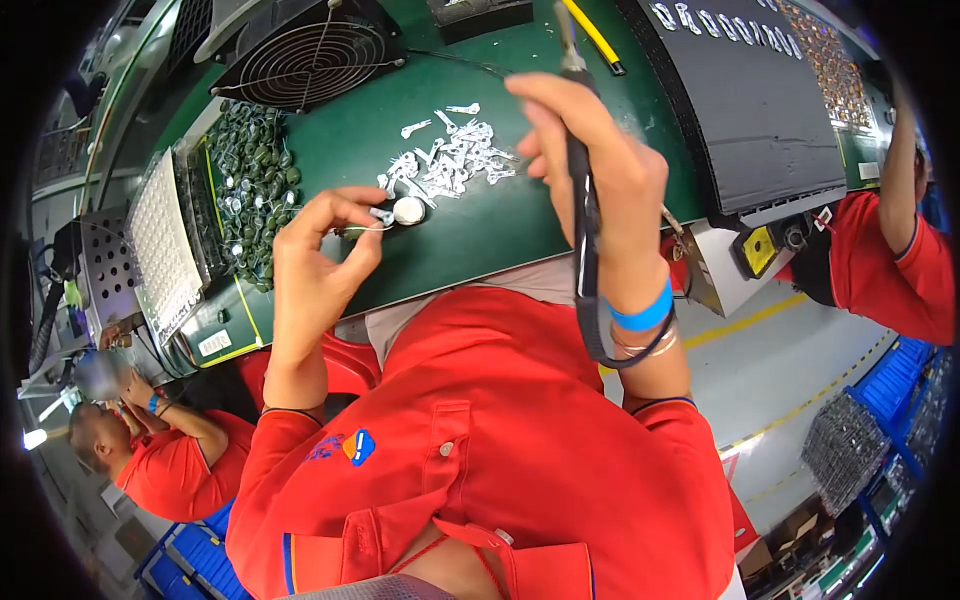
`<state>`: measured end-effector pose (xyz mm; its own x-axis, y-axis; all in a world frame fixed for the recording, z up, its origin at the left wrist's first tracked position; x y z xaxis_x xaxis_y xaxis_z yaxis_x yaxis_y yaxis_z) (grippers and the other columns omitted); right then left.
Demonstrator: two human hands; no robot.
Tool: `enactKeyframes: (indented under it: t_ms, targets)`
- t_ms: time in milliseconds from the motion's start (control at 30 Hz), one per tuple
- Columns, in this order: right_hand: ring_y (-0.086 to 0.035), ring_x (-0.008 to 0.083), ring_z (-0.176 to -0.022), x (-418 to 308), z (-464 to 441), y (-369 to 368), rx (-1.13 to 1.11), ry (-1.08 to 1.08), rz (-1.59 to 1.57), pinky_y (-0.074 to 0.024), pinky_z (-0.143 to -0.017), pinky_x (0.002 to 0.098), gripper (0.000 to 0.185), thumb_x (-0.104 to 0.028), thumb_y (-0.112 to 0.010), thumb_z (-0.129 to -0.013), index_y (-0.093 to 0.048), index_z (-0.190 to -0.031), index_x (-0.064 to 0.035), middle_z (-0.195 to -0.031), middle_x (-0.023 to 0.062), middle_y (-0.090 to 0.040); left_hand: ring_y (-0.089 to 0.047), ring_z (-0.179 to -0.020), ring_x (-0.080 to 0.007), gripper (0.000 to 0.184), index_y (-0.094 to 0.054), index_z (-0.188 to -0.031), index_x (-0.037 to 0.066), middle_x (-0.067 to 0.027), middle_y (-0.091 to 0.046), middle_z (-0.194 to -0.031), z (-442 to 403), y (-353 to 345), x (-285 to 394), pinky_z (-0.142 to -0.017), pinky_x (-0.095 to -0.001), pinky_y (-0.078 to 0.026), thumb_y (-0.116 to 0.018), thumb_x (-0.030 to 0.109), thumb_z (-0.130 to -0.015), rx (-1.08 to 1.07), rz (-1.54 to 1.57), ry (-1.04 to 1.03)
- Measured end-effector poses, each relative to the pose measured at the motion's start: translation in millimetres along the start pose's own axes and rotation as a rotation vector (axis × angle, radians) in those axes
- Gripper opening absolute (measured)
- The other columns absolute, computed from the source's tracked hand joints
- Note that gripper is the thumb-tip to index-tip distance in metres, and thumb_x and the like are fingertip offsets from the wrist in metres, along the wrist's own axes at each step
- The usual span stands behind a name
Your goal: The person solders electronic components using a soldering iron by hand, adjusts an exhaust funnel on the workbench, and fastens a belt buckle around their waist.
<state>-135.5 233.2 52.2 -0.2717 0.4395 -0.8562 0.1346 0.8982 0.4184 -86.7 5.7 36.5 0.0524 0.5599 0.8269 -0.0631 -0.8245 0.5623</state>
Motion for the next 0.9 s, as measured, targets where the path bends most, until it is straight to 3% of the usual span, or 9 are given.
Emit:
enactKeyframes:
  t_ms: [100,267,400,467,567,700,800,900]
  targets:
    - [-0.062,0.0082,-0.065,11,12,6,0.039,0.098,0.068,-0.0509,-0.063,0.022,0.026,-0.001,-0.071,-0.083,-0.062,-0.107,-0.0062,-0.075,0.005,-0.064,-0.062,-0.091,-0.0273,0.013,-0.062,-0.086,0.002,-0.0108,-0.066,-0.106,9,10,9,-0.078,-0.0337,-0.049,-0.07,0.001,-0.075,-0.008,-0.251,-0.19]
    - [-0.063,0.0099,-0.071,19,21,-3,0.113,0.169,0.269,-0.0513,-0.066,0.0232,0.031,0.004,-0.072,-0.079,-0.062,-0.106,-0.0056,-0.078,0.0062,-0.066,-0.06,-0.092,-0.0307,0.016,-0.063,-0.087,0.003,-0.0112,-0.063,-0.112,18,15,0,-0.08,-0.0354,-0.048,-0.072,0.002,-0.074,-0.017,-0.373,-0.167]
    - [-0.064,0.0125,-0.073,14,26,-11,0.098,0.186,0.25,-0.0511,-0.067,0.0239,0.03,0.006,-0.072,-0.078,-0.061,-0.104,-0.0043,-0.081,0.0071,-0.066,-0.059,-0.092,-0.0276,0.017,-0.065,-0.089,0.003,-0.0115,-0.061,-0.113,22,23,-4,-0.078,-0.0345,-0.048,-0.074,0.004,-0.075,0.03,-0.307,-0.091]
    - [-0.064,0.0135,-0.073,9,28,-17,0.078,0.188,0.213,-0.051,-0.067,0.0242,0.029,0.006,-0.072,-0.078,-0.061,-0.104,-0.0038,-0.082,0.0074,-0.066,-0.058,-0.087,-0.0249,0.017,-0.065,-0.09,0.003,-0.0105,-0.061,-0.106,21,29,1,-0.075,-0.0333,-0.048,-0.074,0.003,-0.075,0.098,-0.262,-0.146]
    - [-0.062,0.0189,-0.07,-25,42,-41,-0.027,0.452,0.072,-0.0506,-0.065,0.0269,0.031,0.007,-0.071,-0.076,-0.061,-0.103,-0.0026,-0.084,0.0078,-0.066,-0.057,-0.082,-0.0222,0.017,-0.065,-0.091,0.004,-0.0091,-0.06,-0.099,22,28,-2,-0.072,-0.032,-0.047,-0.073,0.003,-0.076,0.139,-0.218,-0.112]
    - [-0.06,0.0234,-0.069,-41,47,-71,-0.169,0.563,0.06,-0.0498,-0.064,0.0303,0.032,0.008,-0.072,-0.074,-0.062,-0.102,-0.0025,-0.087,0.0078,-0.067,-0.053,-0.074,-0.0192,0.016,-0.064,-0.091,0.004,-0.0066,-0.056,-0.09,16,24,-10,-0.068,-0.0301,-0.046,-0.073,0.004,-0.078,0.178,-0.141,-0.014]
    - [-0.059,0.0251,-0.07,-43,61,-71,-0.245,0.563,0.129,-0.0495,-0.064,0.0312,0.031,0.006,-0.072,-0.074,-0.063,-0.103,-0.003,-0.087,0.0078,-0.067,-0.051,-0.069,-0.0184,0.015,-0.063,-0.091,0.004,-0.0053,-0.053,-0.085,13,23,-16,-0.066,-0.029,-0.045,-0.072,0.004,-0.079,0.242,-0.054,0.006]
    - [-0.059,0.0256,-0.07,-39,60,-68,-0.267,0.54,0.086,-0.0492,-0.064,0.0316,0.028,0.005,-0.07,-0.076,-0.064,-0.103,-0.0024,-0.086,0.0082,-0.067,-0.051,-0.068,-0.0171,0.015,-0.062,-0.092,0.002,-0.0064,-0.055,-0.088,11,12,-13,-0.064,-0.0279,-0.045,-0.071,0.002,-0.08,0.176,-0.005,-0.075]
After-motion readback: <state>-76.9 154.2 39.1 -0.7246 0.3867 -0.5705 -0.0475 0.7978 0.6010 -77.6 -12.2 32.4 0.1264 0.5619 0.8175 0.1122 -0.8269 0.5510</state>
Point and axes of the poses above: each hand's wrist, its own z-axis away from the middle knuckle, its own y-axis out of the back of the hand, x = y × z, the point moved 7 cm from there along -z, towards the middle knuckle
